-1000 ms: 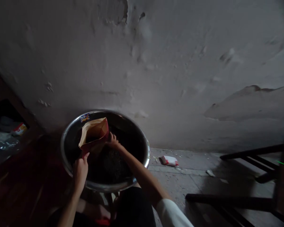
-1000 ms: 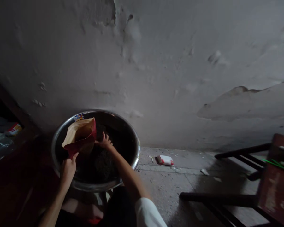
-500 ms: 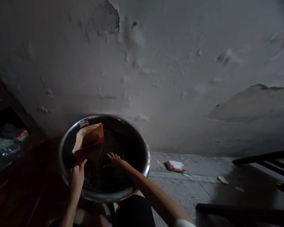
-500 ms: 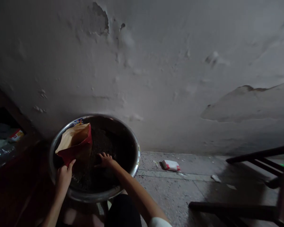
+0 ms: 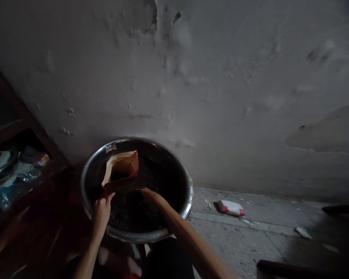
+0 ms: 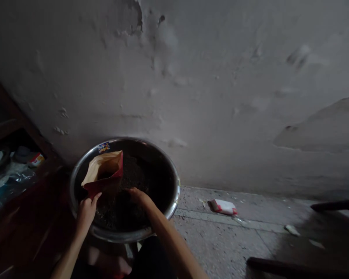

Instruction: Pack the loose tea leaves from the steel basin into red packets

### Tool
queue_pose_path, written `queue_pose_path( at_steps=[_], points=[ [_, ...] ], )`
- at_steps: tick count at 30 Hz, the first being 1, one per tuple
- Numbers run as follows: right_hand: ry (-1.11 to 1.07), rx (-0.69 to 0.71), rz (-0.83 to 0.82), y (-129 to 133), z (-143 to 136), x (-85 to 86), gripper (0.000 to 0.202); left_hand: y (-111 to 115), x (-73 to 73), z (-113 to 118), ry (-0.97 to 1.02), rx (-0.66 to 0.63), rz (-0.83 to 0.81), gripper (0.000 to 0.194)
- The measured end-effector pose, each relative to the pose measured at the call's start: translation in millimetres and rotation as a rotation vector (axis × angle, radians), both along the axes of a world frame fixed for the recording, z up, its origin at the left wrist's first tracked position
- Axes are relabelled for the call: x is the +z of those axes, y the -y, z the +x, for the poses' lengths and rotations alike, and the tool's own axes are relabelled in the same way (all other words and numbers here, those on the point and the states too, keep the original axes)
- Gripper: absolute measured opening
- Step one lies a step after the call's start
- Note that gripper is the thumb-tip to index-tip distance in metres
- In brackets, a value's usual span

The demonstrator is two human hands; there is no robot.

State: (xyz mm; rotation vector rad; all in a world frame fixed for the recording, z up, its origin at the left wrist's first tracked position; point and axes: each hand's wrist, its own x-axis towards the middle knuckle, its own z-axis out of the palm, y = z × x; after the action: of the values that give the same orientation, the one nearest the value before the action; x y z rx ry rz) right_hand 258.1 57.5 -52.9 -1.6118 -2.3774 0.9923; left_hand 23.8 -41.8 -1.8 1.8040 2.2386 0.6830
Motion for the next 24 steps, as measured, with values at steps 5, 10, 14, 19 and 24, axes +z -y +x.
queue_pose_path(
  at_steps=[5, 10, 14, 19, 24],
  points=[
    [-0.071, -0.092, 0.059, -9.0, 14.5, 19.4, 0.066, -0.9, -7.7, -0.2, -0.036, -0.024, 0.012, 0.042],
    [-0.246, -0.352, 0.194, -25.8, 38.9, 74.5, 0.066, -0.4, -9.9, 0.3, 0.022, -0.073, 0.023, 0.04],
    [-0.417, -0.399, 0.416, -29.5, 44.2, 144.0, 0.057, -1.8, -7.9, -0.7, 0.085, -0.085, 0.004, 0.034],
    [-0.487, -0.229, 0.666, -18.9, 21.4, 210.2, 0.038, -3.3, -5.7, -2.4, 0.251, -0.207, 0.105, 0.035],
    [-0.408, 0.061, 0.604, -9.4, -28.2, 221.2, 0.049, -2.4, -6.2, -5.0, 0.282, -0.152, 0.05, 0.034]
  ],
)
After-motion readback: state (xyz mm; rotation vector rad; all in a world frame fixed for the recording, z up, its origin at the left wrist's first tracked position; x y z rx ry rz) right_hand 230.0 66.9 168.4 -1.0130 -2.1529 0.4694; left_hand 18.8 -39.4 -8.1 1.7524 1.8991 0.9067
